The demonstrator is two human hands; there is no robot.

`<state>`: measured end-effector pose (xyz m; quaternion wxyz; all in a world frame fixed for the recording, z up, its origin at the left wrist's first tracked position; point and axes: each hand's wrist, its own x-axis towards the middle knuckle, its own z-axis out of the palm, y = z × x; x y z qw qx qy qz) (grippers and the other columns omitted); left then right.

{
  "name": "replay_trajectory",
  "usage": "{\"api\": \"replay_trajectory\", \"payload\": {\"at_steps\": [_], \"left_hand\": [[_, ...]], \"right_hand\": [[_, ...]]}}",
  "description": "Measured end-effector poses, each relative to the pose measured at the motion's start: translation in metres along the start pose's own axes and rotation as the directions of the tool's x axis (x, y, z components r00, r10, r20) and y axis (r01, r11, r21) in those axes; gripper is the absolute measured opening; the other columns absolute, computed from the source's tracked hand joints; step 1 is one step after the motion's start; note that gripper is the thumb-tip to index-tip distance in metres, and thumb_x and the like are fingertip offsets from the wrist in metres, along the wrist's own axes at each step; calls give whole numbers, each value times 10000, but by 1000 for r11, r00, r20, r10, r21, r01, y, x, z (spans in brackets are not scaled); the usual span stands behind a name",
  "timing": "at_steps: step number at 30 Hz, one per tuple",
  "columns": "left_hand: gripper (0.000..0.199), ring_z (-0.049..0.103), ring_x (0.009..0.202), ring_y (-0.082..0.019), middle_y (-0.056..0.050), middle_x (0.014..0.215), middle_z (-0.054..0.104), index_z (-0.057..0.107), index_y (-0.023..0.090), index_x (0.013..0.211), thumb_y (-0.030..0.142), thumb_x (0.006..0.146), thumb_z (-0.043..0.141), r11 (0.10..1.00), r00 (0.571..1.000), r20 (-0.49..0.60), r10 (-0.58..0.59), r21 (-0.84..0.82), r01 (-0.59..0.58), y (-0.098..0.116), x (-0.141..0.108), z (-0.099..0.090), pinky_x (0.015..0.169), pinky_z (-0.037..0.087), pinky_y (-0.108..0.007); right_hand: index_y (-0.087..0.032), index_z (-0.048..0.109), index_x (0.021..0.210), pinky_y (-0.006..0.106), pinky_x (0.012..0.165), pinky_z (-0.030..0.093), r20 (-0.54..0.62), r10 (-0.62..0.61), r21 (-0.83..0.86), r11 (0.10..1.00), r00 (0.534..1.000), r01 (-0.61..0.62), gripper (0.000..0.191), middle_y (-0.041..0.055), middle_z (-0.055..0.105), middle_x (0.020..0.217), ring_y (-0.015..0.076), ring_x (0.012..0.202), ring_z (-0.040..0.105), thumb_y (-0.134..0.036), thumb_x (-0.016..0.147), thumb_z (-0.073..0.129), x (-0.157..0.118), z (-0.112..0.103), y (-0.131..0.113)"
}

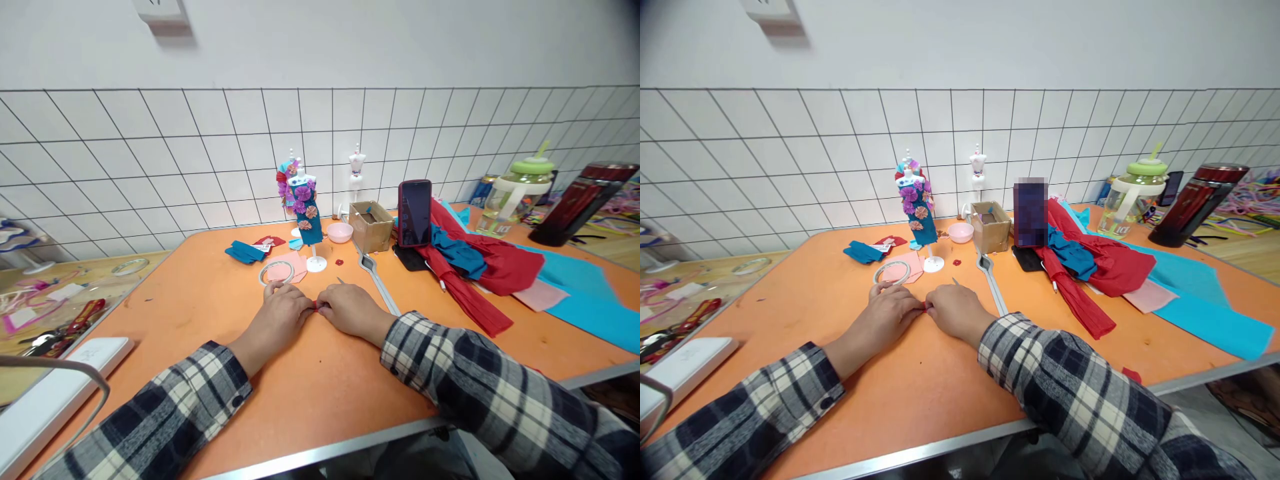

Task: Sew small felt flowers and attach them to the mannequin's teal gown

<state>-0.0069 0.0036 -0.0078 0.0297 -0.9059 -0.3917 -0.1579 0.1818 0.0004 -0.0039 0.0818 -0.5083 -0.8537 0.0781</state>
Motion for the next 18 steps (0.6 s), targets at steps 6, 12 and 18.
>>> {"api": "replay_trajectory", "payload": {"at_steps": [6,12,18], "left_hand": [[265,575,892,-206,-23,808,700,727,257,854,220,933,477,1000,1000,21,4,-5,-4,1,2,0,930,237,-455],[277,568,905,-204,-21,849,709,715,265,876,230,948,450,1000,999,14,29,9,-29,2,2,-3,915,240,-455],[279,582,893,-198,-15,834,710,717,265,865,235,945,451,1000,1000,12,17,2,-17,2,0,-4,978,194,-493]], "right_hand": [[-240,669,953,267,674,381,-4,9,17,1000,1000,-9,216,33,645,982,178,874,593,-303,920,464,0,1,-1],[-247,662,965,265,671,392,-50,-8,-3,1000,999,8,216,33,639,1004,181,859,596,-319,921,464,-2,2,0],[-253,671,992,269,682,386,-40,-13,10,1000,999,13,218,26,681,971,188,872,607,-313,916,475,-1,4,2]]}}
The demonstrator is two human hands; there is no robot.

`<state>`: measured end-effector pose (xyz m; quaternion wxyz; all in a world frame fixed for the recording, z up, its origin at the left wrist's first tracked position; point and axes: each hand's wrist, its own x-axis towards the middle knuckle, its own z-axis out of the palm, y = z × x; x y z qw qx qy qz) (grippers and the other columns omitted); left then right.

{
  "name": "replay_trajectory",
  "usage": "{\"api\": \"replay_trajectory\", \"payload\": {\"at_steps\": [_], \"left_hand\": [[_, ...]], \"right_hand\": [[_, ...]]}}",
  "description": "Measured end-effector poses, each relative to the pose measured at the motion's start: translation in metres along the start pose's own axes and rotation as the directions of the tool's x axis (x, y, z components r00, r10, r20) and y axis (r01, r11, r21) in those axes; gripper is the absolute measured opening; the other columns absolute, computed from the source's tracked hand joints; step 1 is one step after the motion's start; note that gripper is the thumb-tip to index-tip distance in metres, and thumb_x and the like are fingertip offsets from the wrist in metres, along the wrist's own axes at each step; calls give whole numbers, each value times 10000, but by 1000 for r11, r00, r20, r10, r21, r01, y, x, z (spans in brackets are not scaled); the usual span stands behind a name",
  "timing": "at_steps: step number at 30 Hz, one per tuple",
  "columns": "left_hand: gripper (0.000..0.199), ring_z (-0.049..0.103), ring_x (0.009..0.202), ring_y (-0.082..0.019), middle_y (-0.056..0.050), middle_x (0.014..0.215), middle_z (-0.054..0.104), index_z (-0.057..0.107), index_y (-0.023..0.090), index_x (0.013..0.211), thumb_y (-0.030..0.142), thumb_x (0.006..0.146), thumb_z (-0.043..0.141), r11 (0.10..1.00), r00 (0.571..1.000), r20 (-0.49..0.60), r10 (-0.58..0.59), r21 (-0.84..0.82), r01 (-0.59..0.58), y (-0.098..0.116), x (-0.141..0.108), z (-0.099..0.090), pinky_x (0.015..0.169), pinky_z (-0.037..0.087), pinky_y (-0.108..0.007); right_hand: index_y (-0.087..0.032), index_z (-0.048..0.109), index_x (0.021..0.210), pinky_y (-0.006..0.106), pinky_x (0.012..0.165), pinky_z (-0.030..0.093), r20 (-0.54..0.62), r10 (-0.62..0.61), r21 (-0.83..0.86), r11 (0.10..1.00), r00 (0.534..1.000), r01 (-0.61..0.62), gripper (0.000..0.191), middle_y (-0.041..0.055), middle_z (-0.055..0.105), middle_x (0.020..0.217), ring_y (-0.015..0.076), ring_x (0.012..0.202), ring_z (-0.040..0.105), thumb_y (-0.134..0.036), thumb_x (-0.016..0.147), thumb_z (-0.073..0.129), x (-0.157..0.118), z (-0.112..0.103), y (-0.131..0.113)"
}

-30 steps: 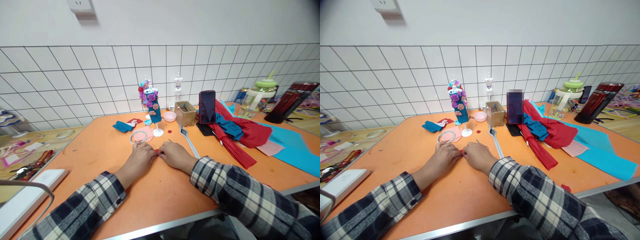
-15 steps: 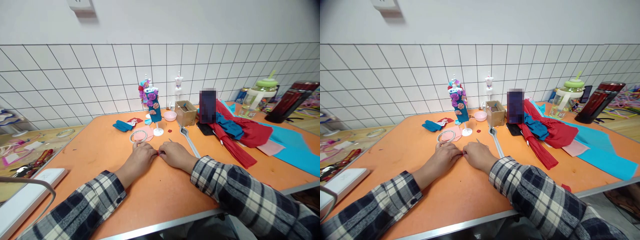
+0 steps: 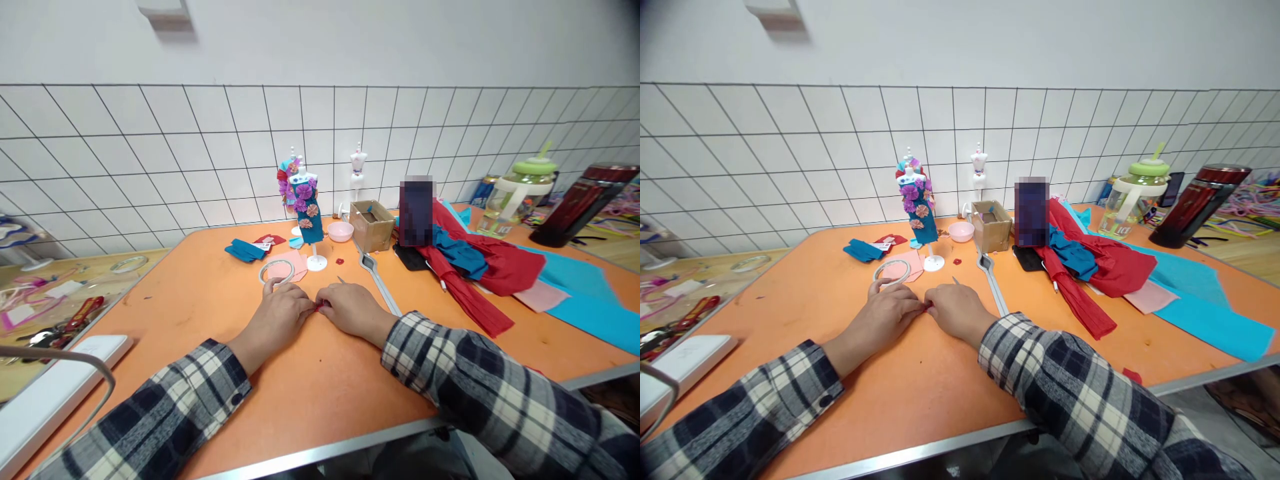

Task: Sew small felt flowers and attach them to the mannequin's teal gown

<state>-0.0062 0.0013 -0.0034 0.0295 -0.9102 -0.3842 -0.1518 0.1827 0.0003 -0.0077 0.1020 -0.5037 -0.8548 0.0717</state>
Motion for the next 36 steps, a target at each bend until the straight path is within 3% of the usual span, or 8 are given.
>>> {"api": "replay_trajectory", "payload": {"at_steps": [9,15,22,26,30,36], "left_hand": [[260,594,856,-213,-32,789,706,723,249,863,220,921,471,1000,1000,1,-16,1,16,0,2,4,969,237,-490],[262,588,873,-213,-23,807,698,719,257,867,223,927,467,999,999,33,-21,32,20,2,2,0,955,239,-493],[258,580,840,-205,-40,792,670,710,241,925,229,933,452,998,998,28,-59,-22,59,1,1,5,901,306,-446],[248,545,973,-246,-66,930,645,717,247,913,195,888,475,996,997,14,-77,-39,77,2,0,7,853,335,-440],[165,460,1169,-293,-55,1147,596,694,264,929,246,809,582,987,989,-51,-138,-84,133,6,-2,5,972,271,-519],[117,481,1148,-268,-20,1068,635,694,282,832,266,842,578,991,988,-76,-131,-52,127,8,-2,3,1025,173,-565]], "right_hand": [[-230,676,942,266,665,374,25,47,-7,999,999,-47,225,42,666,977,183,848,599,-302,911,465,1,-3,-3],[-259,650,1012,262,632,353,-48,9,8,1000,999,-9,191,18,660,951,181,837,590,-301,886,512,-1,0,-1],[-226,675,910,265,627,351,-28,-11,-50,999,1000,10,219,39,646,918,179,824,588,-301,912,470,0,0,0],[-216,665,876,268,596,329,-58,-24,-64,998,998,21,193,28,644,891,172,791,587,-269,891,480,0,2,1],[-220,661,884,272,604,326,-72,-43,-63,997,996,39,185,24,644,895,170,791,587,-275,885,485,0,4,1],[-227,670,884,273,578,299,-86,-37,-50,998,996,33,187,19,654,887,167,766,589,-285,876,493,0,4,0]]}}
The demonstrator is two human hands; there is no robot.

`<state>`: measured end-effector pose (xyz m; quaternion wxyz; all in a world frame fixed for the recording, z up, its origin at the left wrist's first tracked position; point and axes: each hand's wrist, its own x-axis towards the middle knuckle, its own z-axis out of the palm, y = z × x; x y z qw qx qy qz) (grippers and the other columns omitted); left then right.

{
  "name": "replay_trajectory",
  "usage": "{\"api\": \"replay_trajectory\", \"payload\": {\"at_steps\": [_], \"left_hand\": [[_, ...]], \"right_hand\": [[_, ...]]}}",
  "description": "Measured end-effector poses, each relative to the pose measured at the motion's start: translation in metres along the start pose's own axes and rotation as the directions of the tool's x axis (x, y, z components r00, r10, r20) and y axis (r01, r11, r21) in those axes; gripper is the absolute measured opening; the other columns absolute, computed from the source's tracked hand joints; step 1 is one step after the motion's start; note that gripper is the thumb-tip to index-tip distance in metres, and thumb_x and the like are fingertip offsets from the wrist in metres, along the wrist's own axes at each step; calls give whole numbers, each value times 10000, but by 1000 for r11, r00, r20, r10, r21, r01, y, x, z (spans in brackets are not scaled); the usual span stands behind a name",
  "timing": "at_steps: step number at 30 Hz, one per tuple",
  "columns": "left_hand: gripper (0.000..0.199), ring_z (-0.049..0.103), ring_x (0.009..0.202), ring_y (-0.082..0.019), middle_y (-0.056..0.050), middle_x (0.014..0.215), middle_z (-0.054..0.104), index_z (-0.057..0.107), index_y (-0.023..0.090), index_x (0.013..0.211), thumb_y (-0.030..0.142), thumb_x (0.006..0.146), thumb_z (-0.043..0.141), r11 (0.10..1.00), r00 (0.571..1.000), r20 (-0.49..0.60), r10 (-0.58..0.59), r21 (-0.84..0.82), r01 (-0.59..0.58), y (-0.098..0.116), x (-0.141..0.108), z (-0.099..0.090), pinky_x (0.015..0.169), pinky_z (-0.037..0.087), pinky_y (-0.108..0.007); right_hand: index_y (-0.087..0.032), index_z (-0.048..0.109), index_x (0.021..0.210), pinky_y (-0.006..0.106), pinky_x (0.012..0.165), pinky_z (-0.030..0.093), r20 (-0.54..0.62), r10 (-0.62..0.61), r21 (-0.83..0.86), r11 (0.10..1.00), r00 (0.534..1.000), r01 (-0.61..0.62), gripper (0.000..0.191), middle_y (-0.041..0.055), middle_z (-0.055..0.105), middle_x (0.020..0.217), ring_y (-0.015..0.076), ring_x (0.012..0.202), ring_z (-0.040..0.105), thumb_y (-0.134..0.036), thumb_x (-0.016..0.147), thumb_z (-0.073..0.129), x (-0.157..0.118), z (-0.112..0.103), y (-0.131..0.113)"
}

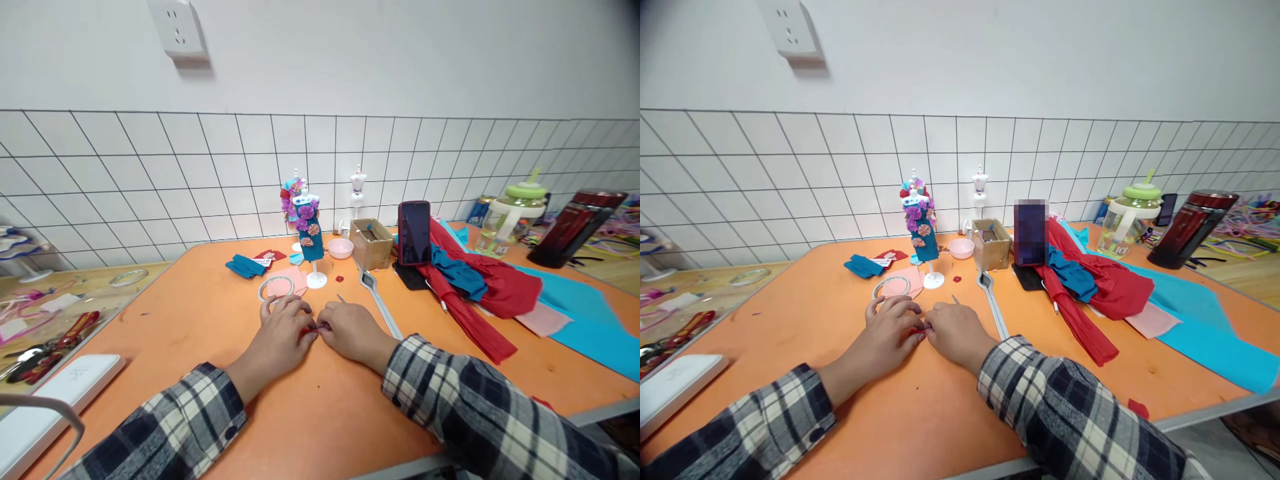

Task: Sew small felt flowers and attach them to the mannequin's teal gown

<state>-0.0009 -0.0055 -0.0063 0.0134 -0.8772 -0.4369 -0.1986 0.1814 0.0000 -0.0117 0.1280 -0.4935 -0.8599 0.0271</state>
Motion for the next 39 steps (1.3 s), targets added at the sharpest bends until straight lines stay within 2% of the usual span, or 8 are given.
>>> {"api": "replay_trajectory", "payload": {"at_steps": [11,15,17,20,23,26,30,39], "left_hand": [[90,542,1023,-257,-18,967,660,704,255,735,229,781,631,993,997,-3,-82,-85,81,-8,3,6,938,306,-496],[98,559,967,-233,-34,960,651,703,226,724,231,782,623,980,993,-30,-112,-168,105,-19,4,9,853,408,-401],[99,565,946,-222,-36,949,649,699,217,722,222,779,619,974,991,-51,-122,-200,109,-23,4,10,840,427,-378],[99,570,928,-216,-33,925,653,703,219,727,208,767,614,969,991,-57,-122,-224,107,-24,5,10,844,432,-374],[101,574,926,-217,-23,912,666,703,227,718,206,757,613,967,989,-38,-140,-222,128,-21,5,7,843,422,-379],[92,582,944,-225,-11,920,679,694,231,698,224,753,620,961,981,-24,-194,-205,185,-17,6,4,841,401,-394],[93,584,968,-231,-3,941,685,691,237,697,237,754,618,953,972,-7,-234,-201,228,-13,6,2,856,373,-414],[92,588,953,-220,-5,929,692,689,231,683,218,742,618,953,975,-17,-222,-216,214,-12,6,2,850,391,-403]], "right_hand": [[-228,699,866,261,617,328,-40,-47,96,994,998,50,182,23,684,889,161,793,595,-263,869,520,1,-11,6],[-234,699,995,245,686,383,-187,190,279,951,964,-134,227,25,709,952,148,825,613,-315,878,521,4,-32,45],[-209,716,898,246,659,381,-220,306,264,933,926,-245,213,34,717,901,159,796,614,-334,846,551,2,-43,73],[-192,705,761,253,579,346,-141,442,183,891,886,-416,243,40,712,794,168,713,604,-382,813,562,-5,-49,109],[-202,704,738,247,558,332,14,437,126,892,900,-435,183,29,711,769,166,698,611,-345,768,594,-11,-44,125],[-224,706,745,247,563,334,58,434,60,897,899,-437,145,19,715,788,174,727,624,-323,756,601,-12,-39,123],[-248,719,859,252,591,351,-13,472,2,881,881,-472,196,37,722,879,194,804,630,-332,809,549,-10,-40,112],[-174,700,892,303,701,412,-33,458,-146,877,888,-458,234,131,691,980,246,895,624,-306,869,508,1,-20,104]]}}
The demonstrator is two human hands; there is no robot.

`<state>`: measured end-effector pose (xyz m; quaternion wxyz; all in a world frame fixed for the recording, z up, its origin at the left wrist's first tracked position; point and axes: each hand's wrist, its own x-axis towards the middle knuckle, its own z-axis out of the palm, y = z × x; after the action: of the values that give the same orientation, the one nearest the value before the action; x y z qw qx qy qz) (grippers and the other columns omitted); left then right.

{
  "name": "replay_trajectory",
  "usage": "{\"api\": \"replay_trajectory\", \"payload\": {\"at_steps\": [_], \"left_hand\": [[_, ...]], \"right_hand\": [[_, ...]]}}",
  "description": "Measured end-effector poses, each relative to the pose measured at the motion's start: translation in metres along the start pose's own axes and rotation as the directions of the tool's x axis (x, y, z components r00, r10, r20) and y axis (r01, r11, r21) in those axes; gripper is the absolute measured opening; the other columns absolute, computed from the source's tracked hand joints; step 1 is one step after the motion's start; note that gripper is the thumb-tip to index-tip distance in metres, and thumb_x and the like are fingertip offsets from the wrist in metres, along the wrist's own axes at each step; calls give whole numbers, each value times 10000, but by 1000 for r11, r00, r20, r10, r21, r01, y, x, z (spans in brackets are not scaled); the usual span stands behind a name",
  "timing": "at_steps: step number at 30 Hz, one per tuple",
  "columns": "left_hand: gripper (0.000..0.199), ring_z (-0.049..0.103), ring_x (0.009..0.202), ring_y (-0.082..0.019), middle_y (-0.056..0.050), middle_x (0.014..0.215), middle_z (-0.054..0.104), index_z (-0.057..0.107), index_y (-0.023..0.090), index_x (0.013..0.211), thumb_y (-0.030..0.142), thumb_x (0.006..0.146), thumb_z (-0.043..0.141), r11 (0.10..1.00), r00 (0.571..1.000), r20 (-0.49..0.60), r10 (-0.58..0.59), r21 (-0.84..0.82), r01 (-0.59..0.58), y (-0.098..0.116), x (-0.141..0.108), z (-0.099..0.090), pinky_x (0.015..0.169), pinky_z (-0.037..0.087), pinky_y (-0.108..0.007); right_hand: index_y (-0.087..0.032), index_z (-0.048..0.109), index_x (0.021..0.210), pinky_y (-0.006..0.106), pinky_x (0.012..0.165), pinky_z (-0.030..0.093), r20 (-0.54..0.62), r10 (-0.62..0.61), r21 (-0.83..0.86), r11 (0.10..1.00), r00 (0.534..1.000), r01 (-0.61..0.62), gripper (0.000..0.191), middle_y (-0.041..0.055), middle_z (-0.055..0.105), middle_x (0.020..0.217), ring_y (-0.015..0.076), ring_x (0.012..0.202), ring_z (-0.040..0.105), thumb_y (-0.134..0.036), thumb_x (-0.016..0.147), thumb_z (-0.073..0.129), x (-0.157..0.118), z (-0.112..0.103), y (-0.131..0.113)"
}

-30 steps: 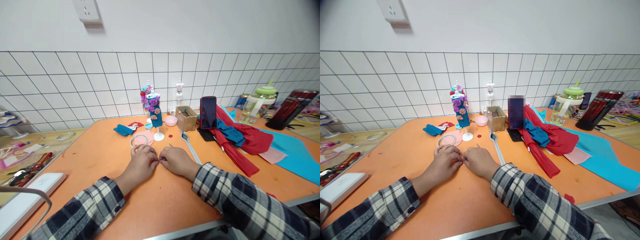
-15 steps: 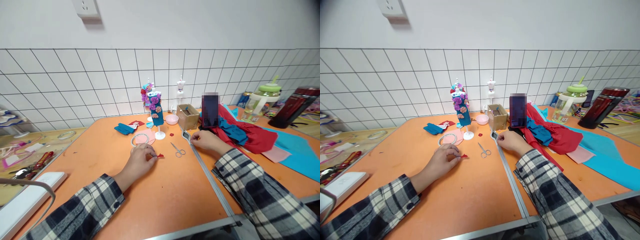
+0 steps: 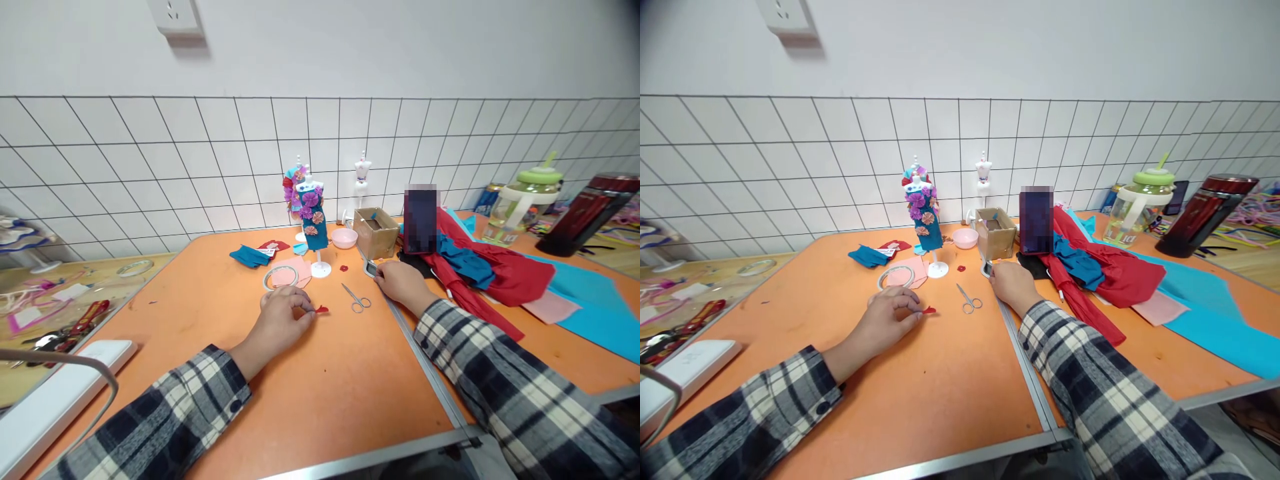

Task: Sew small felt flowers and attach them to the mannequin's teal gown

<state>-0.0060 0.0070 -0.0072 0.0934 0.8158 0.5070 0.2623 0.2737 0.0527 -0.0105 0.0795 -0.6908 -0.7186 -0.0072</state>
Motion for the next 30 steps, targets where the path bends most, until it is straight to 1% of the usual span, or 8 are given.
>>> {"api": "replay_trajectory", "payload": {"at_steps": [6,9,12,14,19,22,24,30], "left_hand": [[95,604,898,-214,-20,884,691,673,215,659,209,737,619,994,999,-22,43,-95,-45,-4,1,1,839,447,-391],[100,616,878,-212,-36,870,690,661,203,667,244,745,614,973,999,-33,-34,-231,25,-6,2,2,837,472,-383],[137,631,852,-212,-38,850,696,663,194,701,303,760,604,919,985,-6,-172,-360,158,-6,5,4,810,486,-364],[163,637,834,-213,-36,836,702,669,190,724,335,761,607,887,972,-1,-235,-408,214,-5,5,5,785,488,-350],[178,642,810,-204,-32,808,707,675,185,743,349,766,609,866,972,-29,-235,-460,196,2,4,8,760,493,-322],[164,645,807,-201,-32,802,711,683,187,737,328,763,605,860,972,-19,-234,-471,198,6,3,9,760,498,-316],[162,650,796,-200,-34,798,714,688,186,735,325,758,607,844,967,-5,-254,-489,219,8,3,9,753,504,-313],[170,652,785,-194,-35,808,714,693,186,742,335,761,614,843,972,-1,-235,-498,203,11,1,10,728,513,-299]], "right_hand": [[-108,655,1010,313,811,407,-44,-44,39,998,998,45,246,184,657,1070,238,989,602,-174,911,440,6,8,-5],[-155,684,954,279,771,418,-86,-71,289,953,994,93,205,103,685,998,197,921,604,-252,890,515,0,3,-16],[-175,729,859,251,655,424,-40,-83,711,698,996,87,226,47,705,865,157,748,596,-363,816,610,-17,-2,-40],[-165,739,842,232,554,396,41,-97,852,524,994,17,274,36,690,788,129,635,556,-413,763,654,-30,-3,-59],[-151,734,850,189,367,243,302,-205,941,222,931,-256,290,12,619,706,53,446,408,-402,735,645,-51,-2,-89],[-158,724,871,171,337,244,294,-264,956,68,919,-286,289,21,621,775,47,467,447,-400,747,627,-54,-3,-90],[-157,712,863,162,329,255,299,-288,953,46,910,-299,290,13,614,765,46,476,460,-411,733,658,-54,-3,-89],[-165,653,864,153,338,281,340,-253,940,105,906,-323,329,-50,520,587,53,454,438,-422,681,746,-54,3,-92]]}}
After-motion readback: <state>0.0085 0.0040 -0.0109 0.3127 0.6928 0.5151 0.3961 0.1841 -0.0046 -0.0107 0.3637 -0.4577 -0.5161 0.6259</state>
